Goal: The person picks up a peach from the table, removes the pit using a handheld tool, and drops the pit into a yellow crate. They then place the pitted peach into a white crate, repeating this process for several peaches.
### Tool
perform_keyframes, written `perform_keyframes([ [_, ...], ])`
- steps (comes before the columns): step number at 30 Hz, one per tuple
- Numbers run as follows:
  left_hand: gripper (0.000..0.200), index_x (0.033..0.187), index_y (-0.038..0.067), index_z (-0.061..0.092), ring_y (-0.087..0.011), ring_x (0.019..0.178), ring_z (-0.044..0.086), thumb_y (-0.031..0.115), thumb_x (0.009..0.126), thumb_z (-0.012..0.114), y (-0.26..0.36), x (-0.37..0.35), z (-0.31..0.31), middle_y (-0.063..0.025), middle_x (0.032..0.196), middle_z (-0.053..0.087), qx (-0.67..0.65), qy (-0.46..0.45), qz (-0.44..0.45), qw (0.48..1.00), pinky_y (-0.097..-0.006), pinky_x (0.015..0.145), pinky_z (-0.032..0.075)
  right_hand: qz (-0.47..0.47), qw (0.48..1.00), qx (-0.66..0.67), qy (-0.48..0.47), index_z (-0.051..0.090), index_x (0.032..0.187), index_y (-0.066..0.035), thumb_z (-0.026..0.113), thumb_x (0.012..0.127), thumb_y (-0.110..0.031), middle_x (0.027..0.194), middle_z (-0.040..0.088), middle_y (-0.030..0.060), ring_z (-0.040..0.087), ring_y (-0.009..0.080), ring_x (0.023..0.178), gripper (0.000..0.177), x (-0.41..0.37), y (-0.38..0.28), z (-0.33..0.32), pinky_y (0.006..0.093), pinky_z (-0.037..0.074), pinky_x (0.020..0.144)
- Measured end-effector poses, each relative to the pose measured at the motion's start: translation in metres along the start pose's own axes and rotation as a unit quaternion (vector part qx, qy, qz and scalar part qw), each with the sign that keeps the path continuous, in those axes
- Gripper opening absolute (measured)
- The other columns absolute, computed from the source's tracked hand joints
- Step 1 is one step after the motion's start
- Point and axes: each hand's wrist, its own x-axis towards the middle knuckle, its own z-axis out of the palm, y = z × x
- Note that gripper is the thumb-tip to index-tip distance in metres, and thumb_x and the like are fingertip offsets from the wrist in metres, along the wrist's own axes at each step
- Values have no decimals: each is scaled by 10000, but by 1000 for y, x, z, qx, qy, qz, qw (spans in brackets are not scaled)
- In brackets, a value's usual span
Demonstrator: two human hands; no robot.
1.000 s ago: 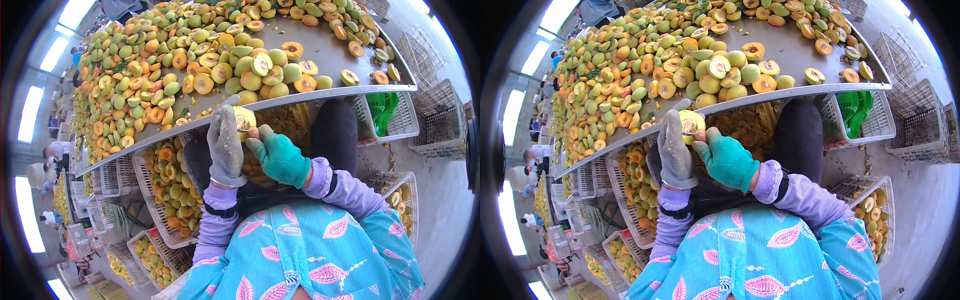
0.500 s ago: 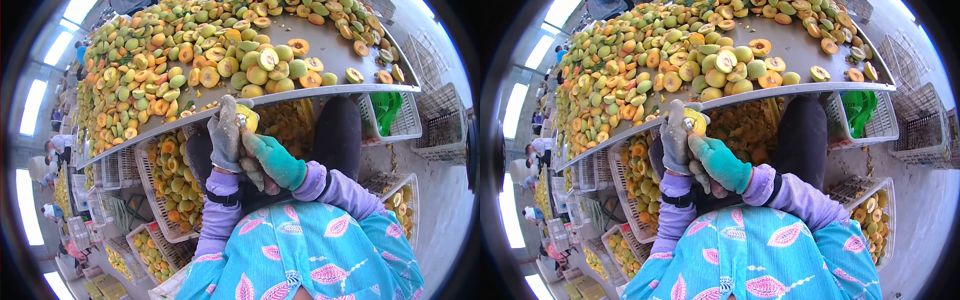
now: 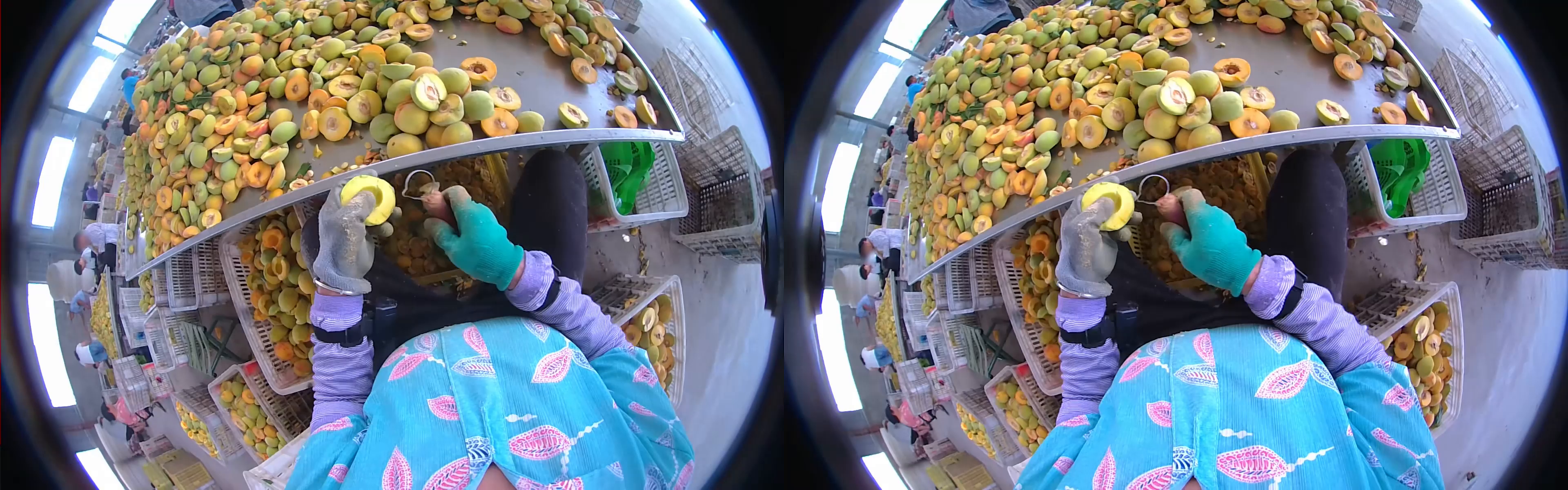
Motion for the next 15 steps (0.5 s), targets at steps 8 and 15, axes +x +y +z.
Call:
perform_keyframes([
  [8, 249, 1077, 12, 593, -110, 656, 602, 147, 882, 517, 9, -18, 14, -75, 897, 626, 143, 26, 9, 989, -216, 464, 462, -113, 965, -227, 63, 456, 964, -64, 603, 919, -184, 819, 640, 191, 633, 387, 664, 195, 5, -16, 25, 495, 473, 499],
  [15, 340, 1139, -7, 565, -154, 578, 616, 155, 840, 555, 36, -77, -17, -137, 861, 666, 73, 186, 15, 980, -185, 396, 379, 26, 981, -173, 86, 499, 1020, -37, 566, 913, -155, 848, 655, 218, 640, 420, 776, 173, 5, 38, 30, 519, 485, 636],
])
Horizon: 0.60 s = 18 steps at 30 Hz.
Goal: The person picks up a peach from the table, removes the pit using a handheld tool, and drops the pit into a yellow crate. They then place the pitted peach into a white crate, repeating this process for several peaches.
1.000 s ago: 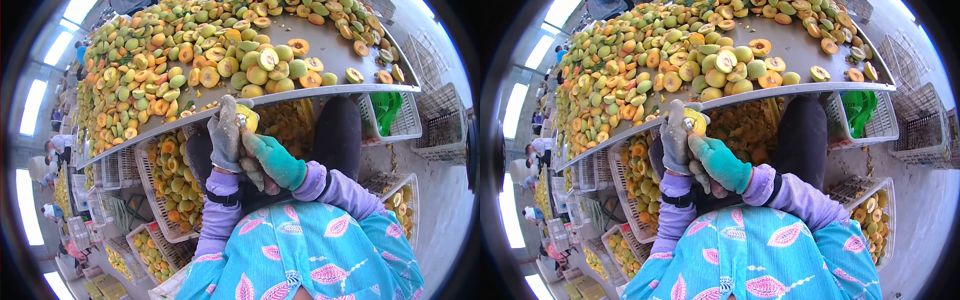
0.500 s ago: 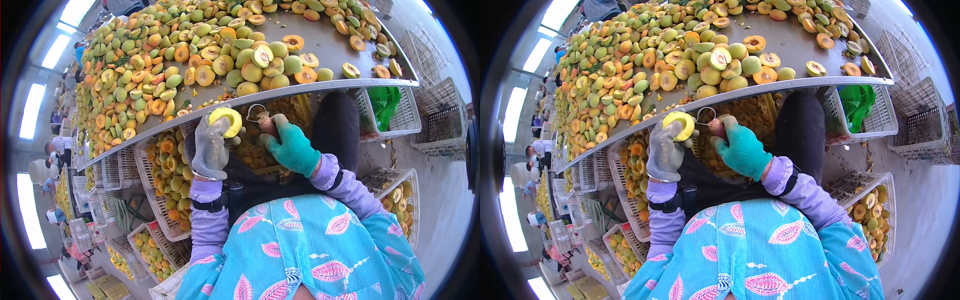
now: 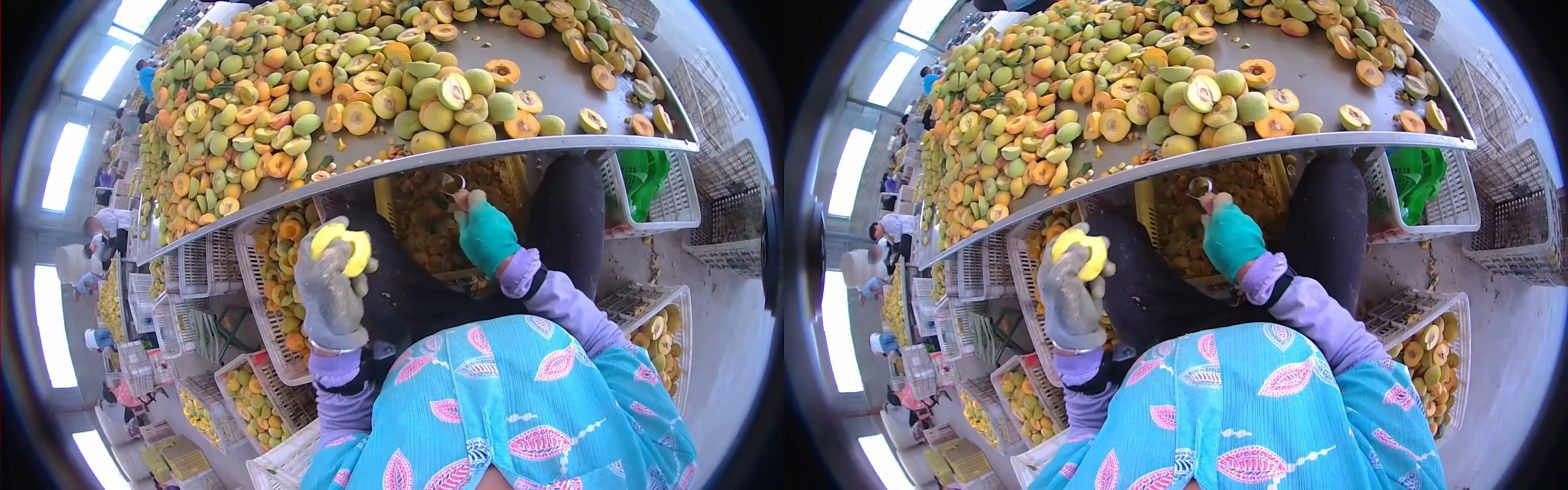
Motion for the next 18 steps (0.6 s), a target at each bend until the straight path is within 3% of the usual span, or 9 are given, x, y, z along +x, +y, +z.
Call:
perform_keyframes([
  [2, 343, 1143, 30, 572, -226, 716, 657, 238, 871, 596, -1, 13, -61, -149, 925, 642, 186, 4, 5, 983, -287, 549, 517, 45, 998, -34, -38, 501, 1015, -29, 586, 903, -143, 868, 659, 223, 644, 418, 800, 180, -5, 5, -14, 505, 495, 649],
  [3, 350, 1143, 39, 579, -272, 812, 647, 262, 874, 597, -13, 36, -96, -158, 966, 645, 448, -20, 104, 888, -345, 656, 518, 62, 996, -16, -70, 502, 1013, -28, 605, 897, -149, 875, 662, 224, 648, 415, 802, 196, -7, 6, -20, 496, 501, 654],
  [4, 358, 1143, 49, 586, -318, 908, 637, 287, 876, 598, -21, 56, -117, -167, 1006, 648, 671, -40, 193, 715, -403, 763, 518, 78, 992, 0, -100, 502, 1011, -27, 623, 891, -155, 883, 665, 225, 652, 412, 805, 213, -4, 4, -22, 487, 507, 659],
  [6, 357, 1135, 66, 604, -364, 1009, 589, 296, 862, 617, 15, 96, -72, -176, 1063, 638, 630, -72, 215, 743, -456, 900, 450, 57, 995, 38, -79, 506, 1018, -28, 642, 884, -162, 884, 671, 216, 656, 404, 811, 233, 2, -1, -23, 478, 512, 662],
  [8, 319, 1110, 80, 624, -345, 1037, 590, 263, 849, 619, 34, 148, -8, -168, 1090, 637, 556, -66, 193, 806, -444, 888, 464, 41, 995, 66, -61, 510, 1025, -29, 660, 877, -168, 885, 676, 208, 661, 397, 816, 253, 9, -8, -30, 469, 517, 666],
  [10, 420, 1210, 91, 589, -351, 1026, 613, 255, 827, 640, 10, 223, 40, -200, 1108, 636, 589, -13, 358, 725, -421, 901, 474, 6, 996, 68, -65, 532, 1033, -35, 676, 873, -179, 880, 685, 188, 668, 385, 823, 259, 18, -22, -38, 450, 523, 656],
  [11, 420, 1210, 91, 589, -351, 1026, 613, 255, 827, 640, 3, 241, 54, -200, 1108, 636, 586, -20, 362, 725, -421, 901, 474, 16, 994, 91, -52, 558, 1035, -48, 678, 874, -175, 875, 688, 176, 670, 381, 820, 238, 21, -24, -40, 440, 525, 647],
  [13, 467, 1252, 100, 544, -362, 1033, 608, 238, 817, 641, -4, 263, 79, -205, 1085, 637, 765, -165, 315, 537, -427, 898, 478, 14, 995, 92, -25, 559, 1035, -52, 677, 876, -176, 871, 685, 180, 671, 382, 811, 234, 27, -31, -53, 440, 524, 638],
  [18, 568, 1284, 124, 523, -379, 1057, 597, 282, 768, 702, 2, 264, 55, -226, 1104, 628, 805, -262, 173, 502, -424, 923, 470, -29, 987, 155, 34, 549, 1044, -58, 666, 887, -182, 846, 673, 194, 661, 398, 780, 232, 46, -51, -47, 451, 514, 614],
])
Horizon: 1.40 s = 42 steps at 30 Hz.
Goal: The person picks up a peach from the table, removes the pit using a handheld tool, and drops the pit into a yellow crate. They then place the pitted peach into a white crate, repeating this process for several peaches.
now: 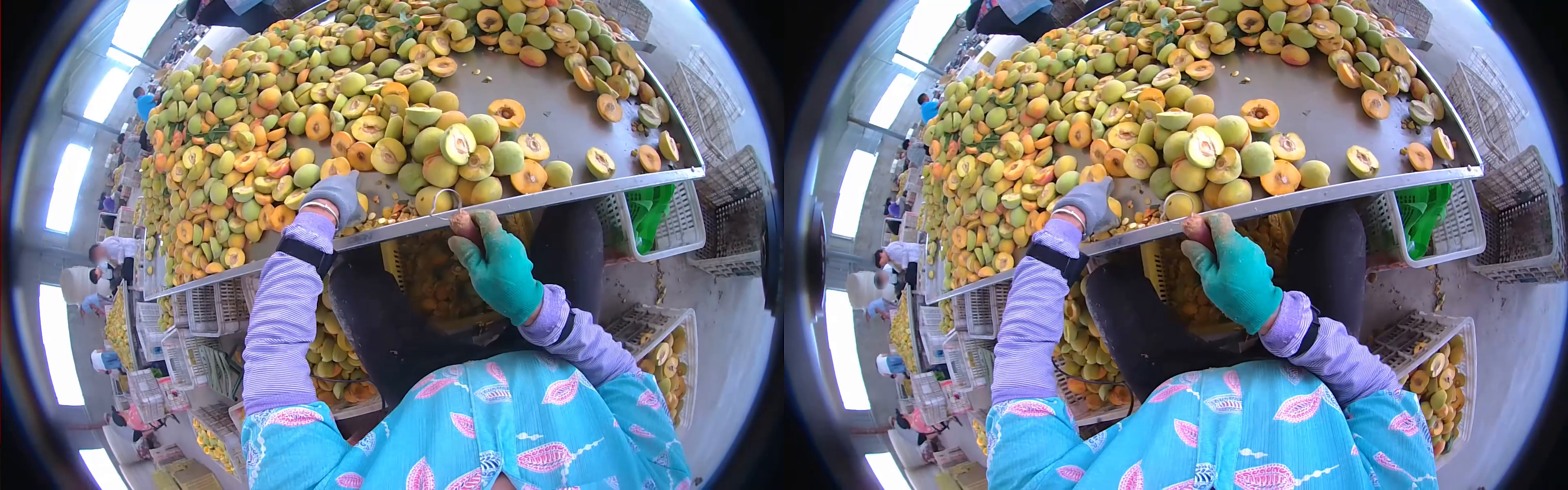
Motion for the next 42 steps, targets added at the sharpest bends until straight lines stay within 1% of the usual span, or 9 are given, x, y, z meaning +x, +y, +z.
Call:
perform_keyframes([
  [4, 531, 1278, 104, 537, -310, 1034, 634, 282, 804, 694, -6, -55, 2, -187, 1093, 660, -251, 109, -76, 959, -373, 885, 505, -96, 995, 23, -3, 539, 1028, -78, 623, 917, -242, 773, 645, 198, 633, 416, 708, 215, 6, -16, 26, 493, 495, 580],
  [6, 383, 1182, 71, 573, -227, 810, 682, 283, 872, 648, 15, -86, 8, -120, 955, 671, -668, 146, -115, 720, -319, 626, 564, -65, 995, -32, -62, 530, 993, -69, 596, 931, -261, 715, 636, 189, 633, 402, 668, 213, 0, -24, 35, 495, 494, 568],
  [9, 308, 1126, 45, 568, -137, 694, 648, 280, 930, 604, 72, -117, 13, -59, 907, 640, -816, 250, -66, 516, -238, 495, 522, -70, 993, -60, -73, 508, 933, -48, 576, 943, -275, 646, 616, 183, 627, 389, 610, 237, -10, -25, 49, 493, 484, 529],
  [18, 350, 1053, 4, 630, -150, 886, 602, 318, 1004, 482, 130, -138, 10, -84, 1033, 625, -843, 290, -17, 452, -283, 776, 505, -46, 994, -75, -69, 466, 912, -38, 542, 971, -266, 647, 592, 218, 598, 425, 600, 248, -31, -27, 37, 518, 433, 490],
  [25, 345, 1096, 3, 607, -172, 861, 616, 309, 1004, 477, 137, -140, 7, -81, 993, 635, -801, 383, -22, 459, -295, 761, 511, -2, 990, 72, -117, 479, 928, -5, 516, 982, -314, 664, 585, 249, 597, 452, 648, 315, -24, -25, 34, 496, 437, 518],
  [27, 344, 1109, 3, 598, -180, 868, 626, 307, 1002, 478, 117, -148, 1, -84, 974, 634, -590, 351, 57, 725, -306, 774, 509, -18, 984, 45, -174, 500, 952, 13, 503, 990, -316, 689, 594, 222, 598, 409, 587, 331, -23, -13, 27, 480, 441, 528],
  [30, 353, 1088, -2, 604, -189, 833, 640, 313, 996, 475, 125, -137, 14, -96, 953, 636, -607, 395, 48, 688, -308, 717, 531, 58, 967, 207, -139, 509, 907, -3, 470, 1007, -343, 634, 506, 58, 522, 168, 541, 356, -31, -31, 44, 324, 415, 481],
  [31, 323, 1058, -6, 609, -187, 774, 636, 284, 975, 494, 128, -135, 12, -102, 940, 640, -833, 262, -42, 485, -300, 632, 545, 270, 878, 308, -248, 508, 900, -29, 442, 1006, -390, 643, 504, 16, 491, 124, 484, 383, -30, -43, 31, 274, 422, 397],
  [42, 229, 988, -15, 605, -209, 746, 626, 177, 940, 488, 123, -123, 17, -122, 907, 657, -567, 408, 60, 713, -319, 633, 530, 297, 848, 349, -268, 497, 879, -45, 407, 998, -471, 616, 486, 17, 463, 106, 429, 451, -26, -42, 33, 255, 431, 357],
])
